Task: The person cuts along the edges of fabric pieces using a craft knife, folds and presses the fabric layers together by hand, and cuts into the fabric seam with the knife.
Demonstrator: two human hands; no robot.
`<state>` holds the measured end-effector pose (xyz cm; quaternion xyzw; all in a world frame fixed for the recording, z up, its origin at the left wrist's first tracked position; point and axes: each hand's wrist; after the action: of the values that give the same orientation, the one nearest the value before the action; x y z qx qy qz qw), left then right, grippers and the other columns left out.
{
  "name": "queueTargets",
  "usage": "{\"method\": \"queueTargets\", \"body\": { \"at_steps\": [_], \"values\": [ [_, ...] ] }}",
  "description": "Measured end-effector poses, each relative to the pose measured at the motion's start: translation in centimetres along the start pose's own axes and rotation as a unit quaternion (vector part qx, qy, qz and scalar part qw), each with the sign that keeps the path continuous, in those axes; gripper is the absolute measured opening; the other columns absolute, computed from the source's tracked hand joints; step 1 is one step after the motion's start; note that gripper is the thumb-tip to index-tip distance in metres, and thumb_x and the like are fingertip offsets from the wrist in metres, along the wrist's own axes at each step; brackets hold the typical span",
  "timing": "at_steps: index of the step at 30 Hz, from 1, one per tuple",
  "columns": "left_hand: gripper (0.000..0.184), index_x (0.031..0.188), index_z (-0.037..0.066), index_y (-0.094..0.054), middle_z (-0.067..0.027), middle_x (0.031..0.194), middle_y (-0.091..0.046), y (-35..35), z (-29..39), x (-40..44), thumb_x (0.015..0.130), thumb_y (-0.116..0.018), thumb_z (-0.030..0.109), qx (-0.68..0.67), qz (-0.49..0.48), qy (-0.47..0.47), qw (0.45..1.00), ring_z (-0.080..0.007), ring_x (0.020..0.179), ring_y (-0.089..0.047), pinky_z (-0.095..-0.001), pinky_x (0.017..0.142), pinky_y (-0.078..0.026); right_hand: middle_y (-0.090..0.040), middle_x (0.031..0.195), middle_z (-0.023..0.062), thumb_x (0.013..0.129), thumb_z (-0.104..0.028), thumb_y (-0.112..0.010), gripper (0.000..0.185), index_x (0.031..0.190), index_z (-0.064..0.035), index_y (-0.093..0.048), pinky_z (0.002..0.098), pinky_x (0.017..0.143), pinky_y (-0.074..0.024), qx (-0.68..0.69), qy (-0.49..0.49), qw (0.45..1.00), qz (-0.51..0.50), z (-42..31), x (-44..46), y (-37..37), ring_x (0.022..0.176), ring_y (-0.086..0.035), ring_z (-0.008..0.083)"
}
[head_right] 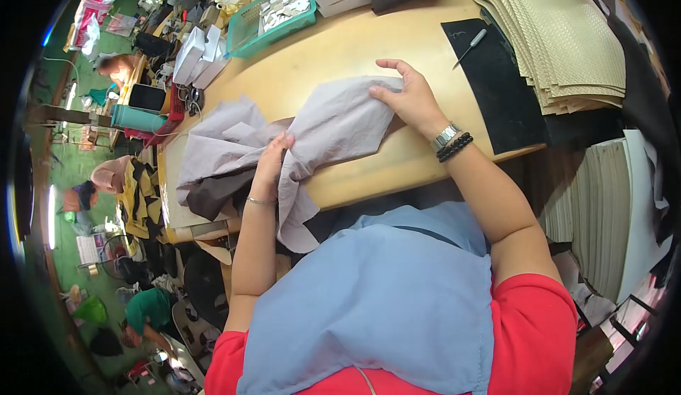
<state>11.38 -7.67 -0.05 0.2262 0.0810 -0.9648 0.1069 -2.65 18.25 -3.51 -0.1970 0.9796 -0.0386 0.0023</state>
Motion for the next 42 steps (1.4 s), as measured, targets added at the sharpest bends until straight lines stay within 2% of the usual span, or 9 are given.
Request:
{"method": "queueTargets", "body": {
  "at_steps": [5,8,11,15,21,29,33,36,42],
  "values": [
    [0.036,0.128,0.002,-0.055,-0.0049,0.119,-0.065,0.2,-0.4,0.4,0.1,-0.051,0.024,0.0,0.001,-0.027,1.0,-0.0148,0.104,-0.061,-0.0297,0.091,-0.048,-0.063,0.119,0.0091,0.089,-0.014,-0.072,0.045,0.129,-0.0016,-0.055,0.024,0.088,-0.0489,-0.059,0.013,0.997,0.044,-0.2,-0.1,0.2,0.101,-0.061,0.0117],
    [0.036,0.129,0.001,-0.054,-0.0059,0.123,-0.063,-0.3,-0.5,0.3,0.101,-0.049,0.024,-0.045,0.005,-0.046,0.998,-0.0154,0.107,-0.06,-0.0305,0.094,-0.047,-0.063,0.119,0.0063,0.095,-0.016,-0.064,0.037,0.128,-0.0008,-0.056,0.0224,0.091,-0.0454,-0.083,0.223,0.968,0.083,-3.5,-2.3,-1.6,0.104,-0.059,0.0109],
    [0.037,0.13,0.0,-0.052,-0.007,0.126,-0.061,-1.1,-0.2,0.1,0.102,-0.047,0.024,0.08,0.066,-0.084,0.991,-0.0167,0.111,-0.059,-0.0311,0.097,-0.045,-0.064,0.118,0.006,0.099,-0.019,-0.058,0.03,0.122,0.0001,-0.059,0.0249,0.094,-0.0435,0.223,0.085,0.952,-0.19,-12.4,-7.7,-5.0,0.107,-0.058,0.0133],
    [0.036,0.129,0.0,-0.052,-0.0081,0.126,-0.06,-4.7,2.5,-0.2,0.103,-0.043,0.023,-0.183,0.097,-0.102,0.973,-0.0191,0.112,-0.059,-0.0326,0.099,-0.044,-0.065,0.114,0.011,0.096,-0.016,-0.061,0.029,0.118,0.0034,-0.061,0.029,0.091,-0.0473,0.429,0.182,0.781,-0.417,-18.4,-12.7,-8.6,0.104,-0.061,0.0188],
    [0.039,0.129,0.0,-0.052,-0.0122,0.125,-0.06,-6.6,13.1,-2.3,0.102,-0.042,0.026,-0.243,0.103,-0.19,0.946,-0.0248,0.115,-0.059,-0.0418,0.097,-0.049,-0.067,0.109,0.0183,0.092,-0.011,-0.065,0.028,0.112,0.0083,-0.064,0.0351,0.087,-0.0529,0.534,0.223,0.703,-0.414,-19.2,-14.3,-10.1,0.1,-0.065,0.0269],
    [0.039,0.129,0.0,-0.052,-0.0133,0.125,-0.061,11.0,12.8,-6.7,0.103,-0.042,0.027,-0.223,0.288,-0.253,0.896,-0.0265,0.115,-0.06,-0.043,0.097,-0.05,-0.069,0.101,0.0284,0.087,-0.002,-0.069,0.022,0.103,0.014,-0.067,0.0441,0.082,-0.06,0.582,0.343,0.639,-0.369,-19.7,-13.1,-7.9,0.095,-0.069,0.038],
    [0.04,0.129,0.0,-0.052,-0.0139,0.125,-0.061,16.5,7.0,-8.3,0.103,-0.042,0.027,-0.223,0.386,-0.213,0.869,-0.0273,0.115,-0.06,-0.0435,0.097,-0.05,-0.065,0.106,0.0202,0.096,-0.011,-0.06,0.012,0.098,0.0001,-0.063,0.0457,0.08,-0.0557,0.343,0.383,0.62,-0.593,-19.3,-6.3,-1.0,0.092,-0.066,0.0316],
    [0.04,0.13,-0.001,-0.052,-0.0143,0.125,-0.061,18.2,4.7,-8.9,0.103,-0.042,0.027,-0.226,0.421,-0.199,0.856,-0.0279,0.114,-0.06,-0.044,0.097,-0.05,-0.069,0.094,0.0123,0.092,-0.009,-0.061,0.014,0.099,0.0007,-0.069,0.0342,0.077,-0.0514,-0.06,0.203,0.972,-0.103,-14.4,-7.1,-0.6,0.086,-0.065,0.0186],
    [0.04,0.13,-0.001,-0.052,-0.0152,0.125,-0.061,19.6,3.2,-9.5,0.103,-0.042,0.028,-0.236,0.462,-0.215,0.828,-0.0291,0.114,-0.06,-0.0448,0.097,-0.05,-0.045,0.142,0.0232,0.076,-0.014,-0.077,0.08,0.146,-0.0116,-0.039,0.0425,0.105,-0.0421,-0.318,0.274,0.871,-0.255,-2.3,3.0,-6.3,0.127,-0.048,0.0385]
  ]
}}
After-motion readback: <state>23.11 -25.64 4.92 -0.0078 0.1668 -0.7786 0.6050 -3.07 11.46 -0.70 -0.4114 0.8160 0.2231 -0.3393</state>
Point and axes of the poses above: each hand's wrist, its own x-axis towards the middle knuckle, its own y-axis out of the back of the hand, z = x × y
